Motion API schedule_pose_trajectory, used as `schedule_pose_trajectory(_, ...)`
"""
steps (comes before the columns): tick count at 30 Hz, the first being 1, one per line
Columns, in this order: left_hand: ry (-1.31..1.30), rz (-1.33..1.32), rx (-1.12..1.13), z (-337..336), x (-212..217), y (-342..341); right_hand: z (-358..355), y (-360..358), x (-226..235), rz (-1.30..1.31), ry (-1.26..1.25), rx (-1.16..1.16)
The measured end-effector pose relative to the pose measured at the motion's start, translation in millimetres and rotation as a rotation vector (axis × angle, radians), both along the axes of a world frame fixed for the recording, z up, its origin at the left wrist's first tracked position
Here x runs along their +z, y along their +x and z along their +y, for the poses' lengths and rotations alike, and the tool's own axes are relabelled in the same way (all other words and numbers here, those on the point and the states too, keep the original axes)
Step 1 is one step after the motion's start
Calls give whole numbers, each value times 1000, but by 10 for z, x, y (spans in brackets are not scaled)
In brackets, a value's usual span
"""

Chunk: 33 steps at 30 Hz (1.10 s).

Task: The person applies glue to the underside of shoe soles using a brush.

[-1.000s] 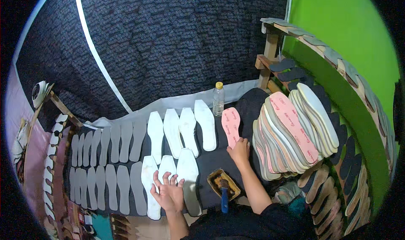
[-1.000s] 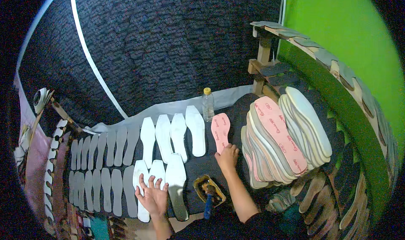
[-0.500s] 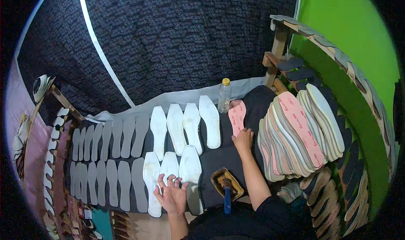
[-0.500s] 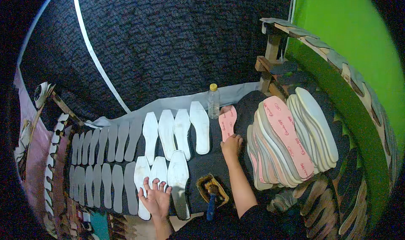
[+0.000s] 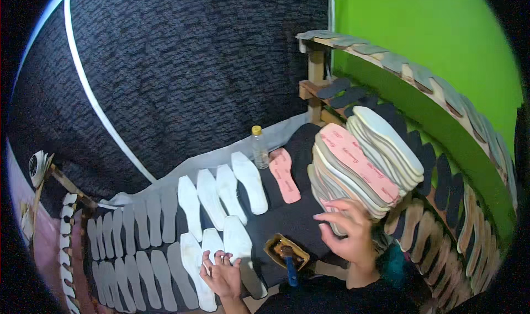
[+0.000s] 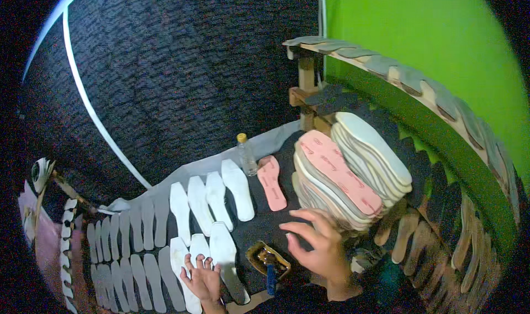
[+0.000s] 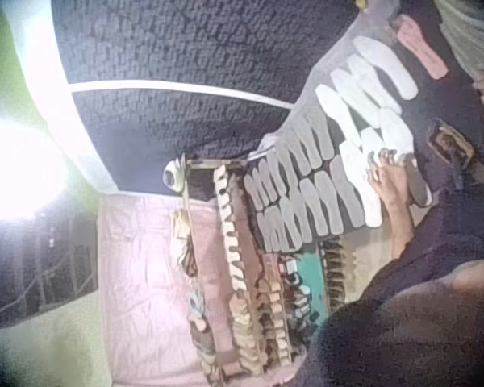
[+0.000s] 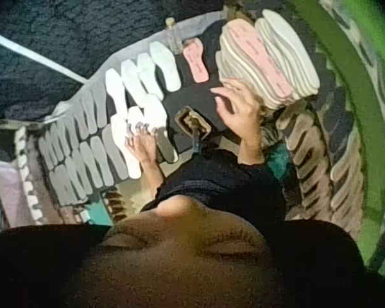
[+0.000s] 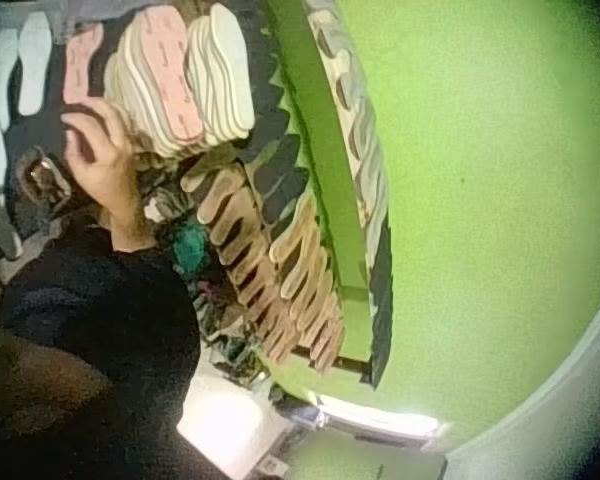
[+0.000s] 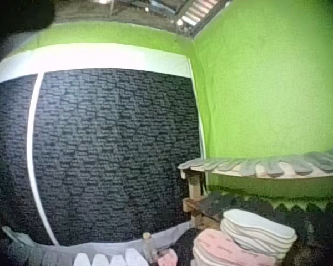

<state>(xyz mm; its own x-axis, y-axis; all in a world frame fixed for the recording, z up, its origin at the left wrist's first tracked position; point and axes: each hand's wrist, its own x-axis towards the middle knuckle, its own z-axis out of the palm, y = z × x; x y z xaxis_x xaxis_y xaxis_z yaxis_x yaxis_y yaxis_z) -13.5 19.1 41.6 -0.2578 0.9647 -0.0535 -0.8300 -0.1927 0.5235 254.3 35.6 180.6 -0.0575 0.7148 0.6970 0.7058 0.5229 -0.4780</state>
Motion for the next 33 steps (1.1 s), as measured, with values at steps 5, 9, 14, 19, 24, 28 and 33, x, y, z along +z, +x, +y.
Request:
schedule_pose_trajectory(5, 3, -41, -92, 1, -56, 113, -233, 314, -25, -59, 97, -424)
schedule_pose_trajectory(9, 47, 0, -215, -33, -95, 198, -313, 435, -92, -10, 130, -563)
schedule_pose_trajectory(14, 51, 42, -290, -148, -108, 226, -185, 673, -107, -84, 67, -609)
schedule_pose_trajectory(19, 31, 43, -332, -226, -111, 225, -85, 732, -168, -263, -30, -727)
schedule_pose_trajectory(24, 23, 38, -320, -285, -76, 180, -19, 698, -167, -265, -57, -711)
schedule_pose_trajectory(28, 28, 27, -278, -317, -107, 90, 70, 706, -218, -294, -38, -762)
schedule_pose_trajectory(33, 28, 21, -272, -346, -110, 8, 97, 650, -123, -255, -128, -791)
